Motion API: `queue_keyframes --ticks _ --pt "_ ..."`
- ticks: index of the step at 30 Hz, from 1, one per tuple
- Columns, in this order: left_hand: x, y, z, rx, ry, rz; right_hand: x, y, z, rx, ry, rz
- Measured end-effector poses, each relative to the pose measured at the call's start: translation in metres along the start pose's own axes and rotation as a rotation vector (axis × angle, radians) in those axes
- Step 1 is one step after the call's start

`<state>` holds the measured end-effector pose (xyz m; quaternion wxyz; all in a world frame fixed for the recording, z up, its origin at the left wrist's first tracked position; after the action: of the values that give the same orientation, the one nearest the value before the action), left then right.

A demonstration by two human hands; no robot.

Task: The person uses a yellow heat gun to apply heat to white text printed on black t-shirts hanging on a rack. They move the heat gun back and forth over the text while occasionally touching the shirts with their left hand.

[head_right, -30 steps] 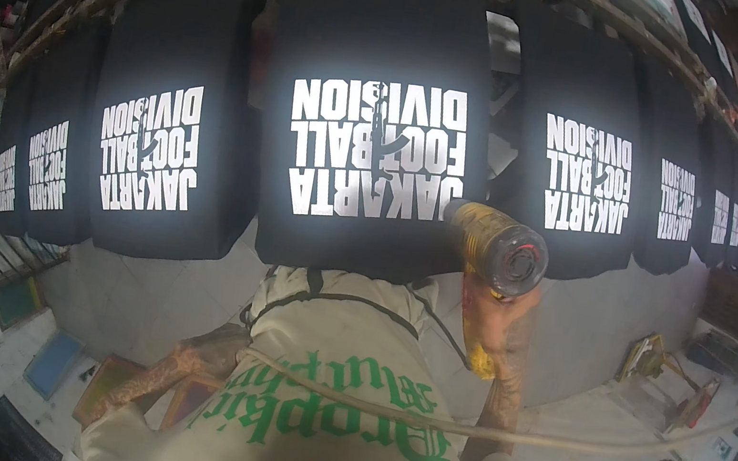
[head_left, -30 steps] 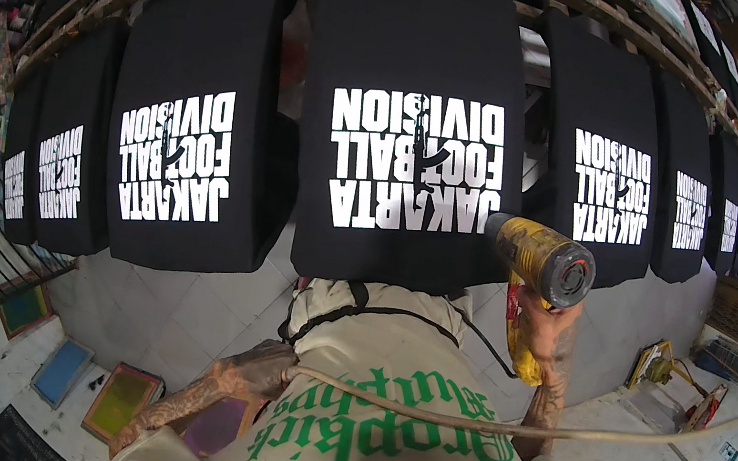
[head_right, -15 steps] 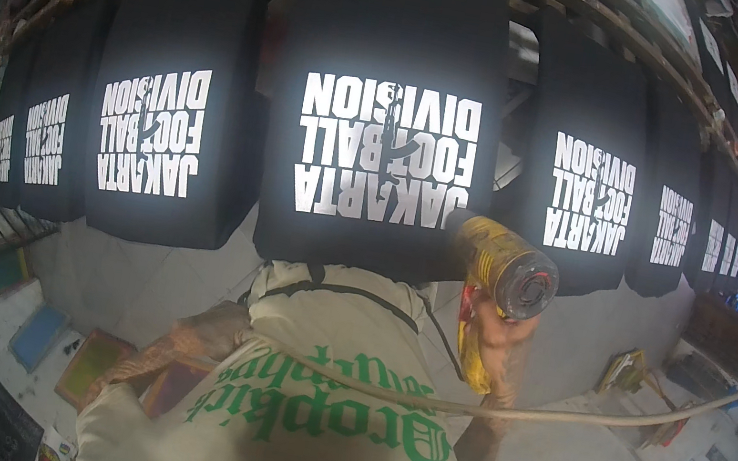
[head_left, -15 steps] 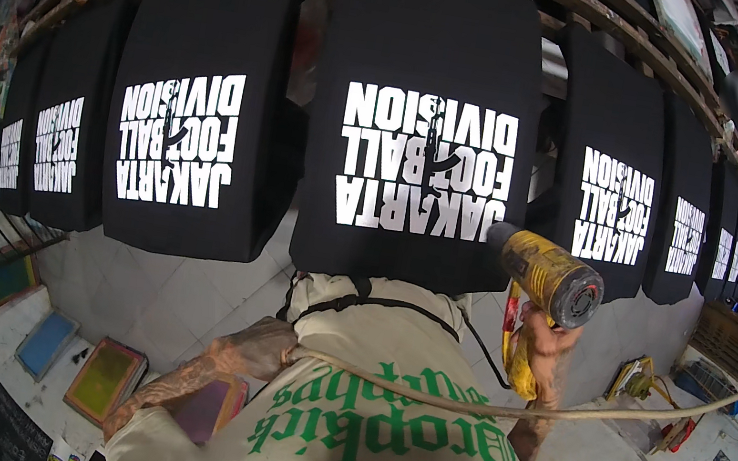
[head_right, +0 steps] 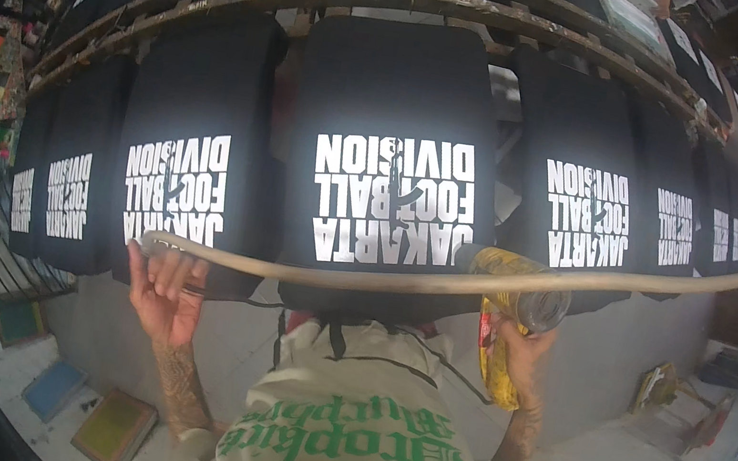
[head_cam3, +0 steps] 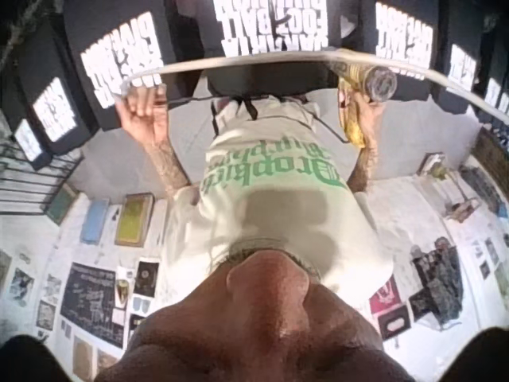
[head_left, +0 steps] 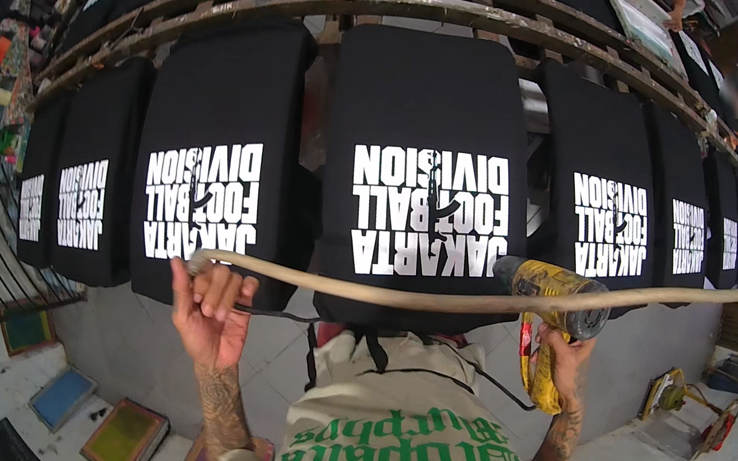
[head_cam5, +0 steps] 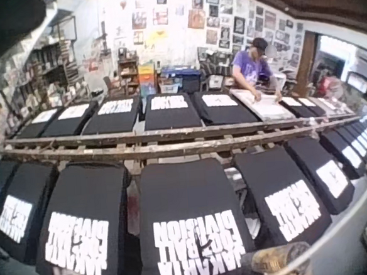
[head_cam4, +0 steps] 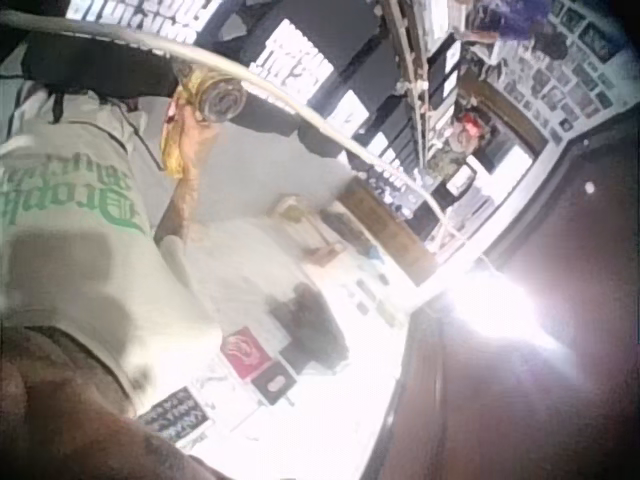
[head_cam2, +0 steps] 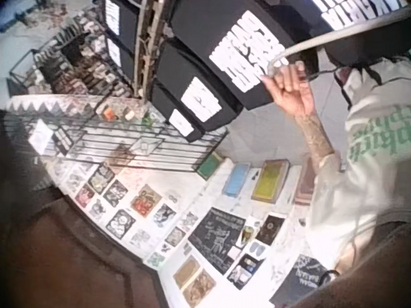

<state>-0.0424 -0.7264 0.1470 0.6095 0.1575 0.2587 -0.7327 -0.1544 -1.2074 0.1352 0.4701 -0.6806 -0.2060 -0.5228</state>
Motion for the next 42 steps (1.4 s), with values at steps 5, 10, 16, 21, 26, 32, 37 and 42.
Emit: queue_keyframes --ticks 5,10,16,21,26,32,37,42 --pt "-0.006 -0.003 0.006 -0.017 -0.435 0.179 0.003 0.005 0.011 0.013 0.000 -0.020" --pt "0.035 -0.049 -0.002 0.104 -0.693 0.380 0.005 0.033 0.006 0.187 0.007 -0.024" --pt "0.113 -0.108 0.003 0.015 -0.687 0.439 0.030 0.059 0.019 0.444 -0.038 -0.125" --pt "0.188 -0.118 0.025 -0.224 -0.336 0.325 0.063 0.058 0.027 0.597 -0.244 -0.047" --pt "0.302 -0.125 0.031 -0.616 0.185 -0.088 0.076 0.064 0.029 0.832 -0.468 -0.080" --pt "0.427 -0.143 -0.016 -0.585 0.366 -0.348 0.089 0.081 0.037 0.974 -0.530 -0.150" --pt "0.457 -0.131 -0.017 -0.668 0.559 -0.498 0.083 0.090 0.048 1.018 -0.580 -0.181" --pt "0.467 -0.085 -0.022 -0.538 0.995 -0.395 0.072 0.074 0.074 1.196 -0.606 -0.030"
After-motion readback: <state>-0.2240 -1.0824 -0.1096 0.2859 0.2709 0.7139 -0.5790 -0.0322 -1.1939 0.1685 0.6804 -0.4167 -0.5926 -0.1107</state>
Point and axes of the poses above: each hand's wrist, its own y-axis towards the middle knuckle, its own z-axis out of the palm, x = y × z, the point moved 8 cm from there along y, towards the middle knuckle, and after that the axes turned 13 degrees about y, right-handed, at the moved point
